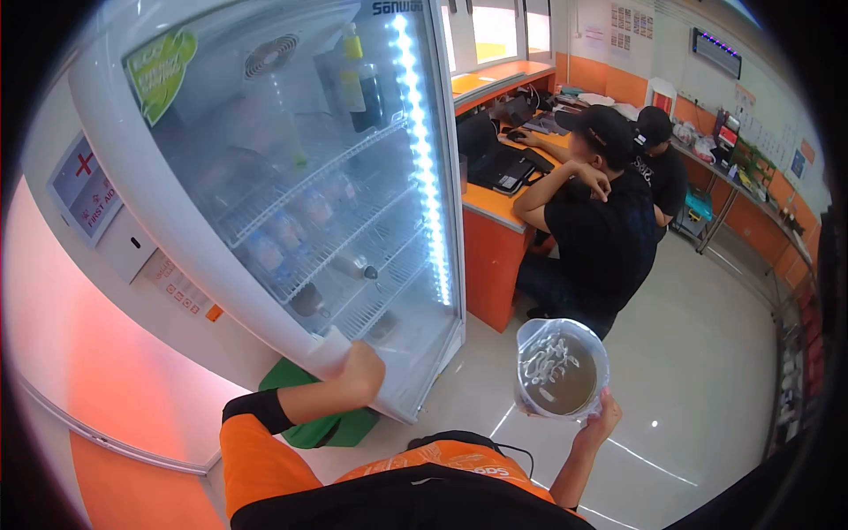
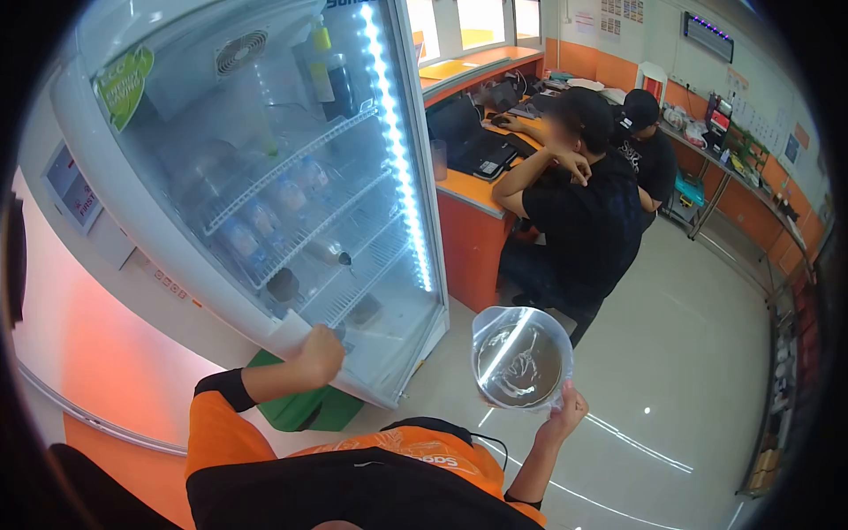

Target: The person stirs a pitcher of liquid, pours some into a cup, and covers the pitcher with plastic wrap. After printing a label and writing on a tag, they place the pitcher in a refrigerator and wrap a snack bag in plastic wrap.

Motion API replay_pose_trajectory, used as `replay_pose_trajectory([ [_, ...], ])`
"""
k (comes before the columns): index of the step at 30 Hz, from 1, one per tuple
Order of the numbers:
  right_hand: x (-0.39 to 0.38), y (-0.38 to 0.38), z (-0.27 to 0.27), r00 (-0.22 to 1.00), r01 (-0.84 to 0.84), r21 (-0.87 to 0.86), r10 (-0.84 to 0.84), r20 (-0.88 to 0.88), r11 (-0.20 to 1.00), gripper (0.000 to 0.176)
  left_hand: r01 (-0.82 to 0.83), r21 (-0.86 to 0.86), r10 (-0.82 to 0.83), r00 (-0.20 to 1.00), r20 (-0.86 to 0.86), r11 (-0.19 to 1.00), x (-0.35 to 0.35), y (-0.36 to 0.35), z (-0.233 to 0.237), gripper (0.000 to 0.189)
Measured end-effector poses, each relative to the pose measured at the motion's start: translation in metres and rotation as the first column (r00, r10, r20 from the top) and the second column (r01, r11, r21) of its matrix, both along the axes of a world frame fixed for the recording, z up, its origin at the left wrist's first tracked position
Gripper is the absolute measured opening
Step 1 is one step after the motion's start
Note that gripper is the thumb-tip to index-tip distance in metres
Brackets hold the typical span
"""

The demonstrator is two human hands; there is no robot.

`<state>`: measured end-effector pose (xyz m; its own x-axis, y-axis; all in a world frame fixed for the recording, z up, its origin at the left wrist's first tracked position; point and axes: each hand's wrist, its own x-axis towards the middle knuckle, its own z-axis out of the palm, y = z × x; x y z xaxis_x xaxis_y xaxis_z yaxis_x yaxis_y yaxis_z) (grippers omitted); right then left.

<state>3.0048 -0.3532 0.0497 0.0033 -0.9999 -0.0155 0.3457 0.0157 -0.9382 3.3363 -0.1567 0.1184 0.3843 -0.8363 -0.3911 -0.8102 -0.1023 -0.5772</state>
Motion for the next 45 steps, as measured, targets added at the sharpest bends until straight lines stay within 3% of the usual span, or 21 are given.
replay_pose_trajectory([
  [3,-0.011,0.009,0.01,0.989,0.148,0.072,-0.148,-0.001,0.986,0.021,0.192,0.071,-0.186,0.979,-0.081,0.979,-0.051,-0.025,0.014,0.017],
  [7,-0.021,0.018,0.02,0.933,0.359,-0.022,-0.358,0.031,0.933,0.03,0.437,0.17,-0.439,0.898,-0.028,0.883,-0.134,-0.065,0.052,0.026],
  [9,-0.04,0.023,0.016,0.942,0.332,-0.005,-0.331,0.064,0.943,0.03,0.446,-0.085,-0.448,0.894,0.001,0.891,-0.164,-0.091,0.016,0.035],
  [11,-0.058,0.027,0.01,0.923,0.38,0.013,-0.38,0.068,0.925,0.029,0.562,-0.107,-0.557,0.827,0.079,0.82,-0.191,-0.11,-0.004,0.048],
  [13,-0.083,0.03,-0.005,0.907,0.418,0.008,-0.418,0.058,0.909,0.031,0.512,-0.236,-0.559,0.689,-0.461,0.826,-0.207,-0.129,-0.001,0.053],
  [14,-0.095,0.033,-0.011,0.907,0.417,0.012,-0.417,0.058,0.909,0.032,0.682,-0.103,-0.688,0.707,-0.16,0.724,-0.21,-0.136,-0.013,0.052],
  [15,-0.104,0.039,-0.011,0.907,0.417,0.018,-0.418,0.059,0.909,0.033,0.804,0.114,-0.807,0.559,0.19,0.584,-0.213,-0.143,-0.024,0.052],
  [16,-0.117,0.042,-0.016,0.929,0.369,-0.001,-0.369,-0.03,0.929,0.042,0.824,0.328,-0.854,0.314,0.415,0.463,-0.215,-0.15,-0.034,0.052],
  [18,-0.132,0.052,-0.023,0.897,0.437,0.001,-0.436,-0.066,0.899,0.042,0.812,0.379,-0.824,0.203,0.528,0.443,-0.224,-0.174,-0.049,0.052],
  [22,-0.151,0.067,-0.02,0.851,0.517,-0.002,-0.514,-0.109,0.856,0.041,0.855,0.171,-0.785,0.346,0.514,0.489,-0.243,-0.222,-0.046,0.052],
  [25,-0.169,0.077,-0.025,0.886,0.448,0.028,-0.44,-0.147,0.894,0.042,0.874,0.025,-0.727,0.388,0.567,0.485,-0.249,-0.25,-0.063,0.055],
  [28,-0.155,0.08,-0.038,0.693,0.717,0.053,-0.703,-0.16,0.695,0.044,0.915,-0.075,-0.692,0.351,0.63,0.396,-0.241,-0.274,-0.047,0.059],
  [30,-0.153,0.079,-0.045,0.732,0.68,0.048,-0.675,-0.09,0.731,0.036,0.924,-0.112,-0.696,0.351,0.627,0.365,-0.24,-0.298,-0.051,0.058],
  [32,-0.146,0.077,-0.033,0.748,0.647,0.224,-0.664,0.0,0.729,0.031,0.926,-0.124,-0.686,0.35,0.638,0.357,-0.241,-0.327,-0.07,0.058],
  [35,-0.144,0.073,-0.051,0.83,0.554,0.209,-0.553,-0.071,0.806,0.043,0.927,-0.103,-0.694,0.341,0.634,0.361,-0.242,-0.341,-0.058,0.059],
  [37,-0.137,0.069,-0.051,0.853,0.517,0.251,-0.516,-0.074,0.819,0.04,0.936,-0.19,-0.724,0.35,0.594,0.297,-0.238,-0.348,-0.055,0.055],
  [38,-0.135,0.066,-0.059,0.871,0.489,0.248,-0.484,-0.084,0.836,0.039,0.934,-0.235,-0.739,0.356,0.572,0.268,-0.235,-0.35,-0.056,0.053],
  [41,-0.129,0.055,-0.084,0.91,0.415,0.225,-0.406,-0.086,0.882,0.034,0.748,-0.65,-0.914,0.347,0.208,0.137,-0.216,-0.344,-0.054,0.046],
  [42,-0.124,0.05,-0.084,0.927,0.375,0.231,-0.367,-0.078,0.898,0.033,0.594,-0.785,-0.945,0.326,0.034,0.176,-0.207,-0.333,-0.052,0.042],
  [44,-0.082,0.033,-0.055,0.858,0.505,0.226,-0.512,-0.027,0.833,0.027,0.224,-0.925,-0.946,0.175,-0.271,0.307,-0.175,-0.3,-0.044,0.036],
  [45,-0.077,0.027,-0.058,0.9,0.433,0.179,-0.435,-0.032,0.883,0.029,-0.038,-0.903,-0.87,0.257,-0.422,0.427,-0.161,-0.278,-0.048,0.035],
])
